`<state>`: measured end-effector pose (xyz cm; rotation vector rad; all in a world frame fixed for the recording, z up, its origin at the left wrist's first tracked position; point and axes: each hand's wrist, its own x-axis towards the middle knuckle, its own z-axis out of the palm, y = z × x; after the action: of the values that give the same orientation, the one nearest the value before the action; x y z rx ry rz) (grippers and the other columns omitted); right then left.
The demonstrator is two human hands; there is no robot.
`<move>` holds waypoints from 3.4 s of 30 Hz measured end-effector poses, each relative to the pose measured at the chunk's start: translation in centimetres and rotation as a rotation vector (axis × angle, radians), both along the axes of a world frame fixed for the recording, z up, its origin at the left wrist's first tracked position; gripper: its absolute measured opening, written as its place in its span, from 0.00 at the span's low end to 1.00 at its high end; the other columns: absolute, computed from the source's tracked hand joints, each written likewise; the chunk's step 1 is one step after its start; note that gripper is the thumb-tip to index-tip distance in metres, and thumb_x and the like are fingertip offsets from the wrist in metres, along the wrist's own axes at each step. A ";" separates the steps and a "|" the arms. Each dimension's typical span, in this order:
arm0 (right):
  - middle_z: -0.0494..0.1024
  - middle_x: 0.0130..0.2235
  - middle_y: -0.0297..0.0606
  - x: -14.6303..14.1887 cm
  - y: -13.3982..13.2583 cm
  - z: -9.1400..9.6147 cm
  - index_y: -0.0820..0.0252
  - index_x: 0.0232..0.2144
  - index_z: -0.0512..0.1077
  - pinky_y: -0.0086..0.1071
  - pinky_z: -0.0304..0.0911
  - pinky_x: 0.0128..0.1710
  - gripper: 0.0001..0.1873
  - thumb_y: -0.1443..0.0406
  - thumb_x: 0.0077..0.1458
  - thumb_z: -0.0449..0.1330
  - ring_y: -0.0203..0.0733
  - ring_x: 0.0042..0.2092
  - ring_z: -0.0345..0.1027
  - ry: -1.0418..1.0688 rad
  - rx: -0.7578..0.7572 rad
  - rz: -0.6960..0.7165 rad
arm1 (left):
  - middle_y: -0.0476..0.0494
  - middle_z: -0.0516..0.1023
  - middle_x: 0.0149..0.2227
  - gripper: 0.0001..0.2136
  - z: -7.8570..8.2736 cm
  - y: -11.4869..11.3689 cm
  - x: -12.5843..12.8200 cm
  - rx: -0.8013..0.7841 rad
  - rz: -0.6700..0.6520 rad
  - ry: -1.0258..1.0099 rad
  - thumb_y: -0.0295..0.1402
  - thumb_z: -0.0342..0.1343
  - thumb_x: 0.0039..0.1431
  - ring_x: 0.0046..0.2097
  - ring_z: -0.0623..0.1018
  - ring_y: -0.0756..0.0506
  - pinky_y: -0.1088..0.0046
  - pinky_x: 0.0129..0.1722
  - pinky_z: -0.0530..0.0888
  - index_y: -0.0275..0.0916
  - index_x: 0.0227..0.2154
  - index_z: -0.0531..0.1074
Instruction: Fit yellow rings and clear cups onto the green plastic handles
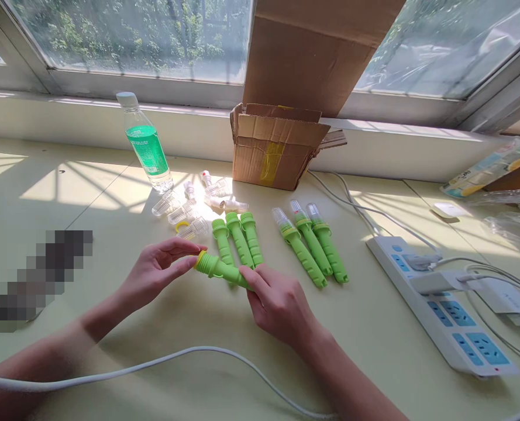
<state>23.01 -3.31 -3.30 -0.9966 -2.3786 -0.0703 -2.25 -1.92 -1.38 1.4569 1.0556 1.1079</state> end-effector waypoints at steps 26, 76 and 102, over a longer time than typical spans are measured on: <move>0.76 0.35 0.40 0.1 -0.1 -0.3 0.59 0.49 0.65 0.29 0.62 0.30 0.21 0.76 0.53 0.55 0.39 0.32 0.70 0.015 -0.009 0.008 | 0.42 0.80 0.41 0.09 0.7 -0.2 0.3 -0.245 -0.044 -0.183 0.36 0.59 0.56 0.40 0.78 0.50 0.76 0.41 0.74 0.36 0.34 0.70; 0.75 0.31 0.38 0.1 -0.4 -0.6 0.59 0.57 0.63 0.28 0.61 0.28 0.27 0.74 0.55 0.55 0.37 0.29 0.68 -0.028 0.058 0.012 | 0.40 0.77 0.43 0.11 0.5 -0.4 0.4 -0.248 -0.031 -0.231 0.34 0.65 0.49 0.40 0.77 0.47 0.70 0.40 0.74 0.35 0.25 0.68; 0.75 0.33 0.42 -0.8 -1.1 -0.8 0.62 0.58 0.61 0.31 0.68 0.30 0.26 0.74 0.57 0.53 0.39 0.31 0.69 0.104 -0.135 0.037 | 0.42 0.77 0.45 0.05 0.3 -1.3 0.7 0.273 0.095 0.156 0.29 0.60 0.54 0.48 0.75 0.45 0.65 0.50 0.70 0.39 0.30 0.68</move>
<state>22.26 -4.36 -4.14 -0.9921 -2.3306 0.1543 -1.54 -3.26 -1.11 1.7471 1.1248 1.2603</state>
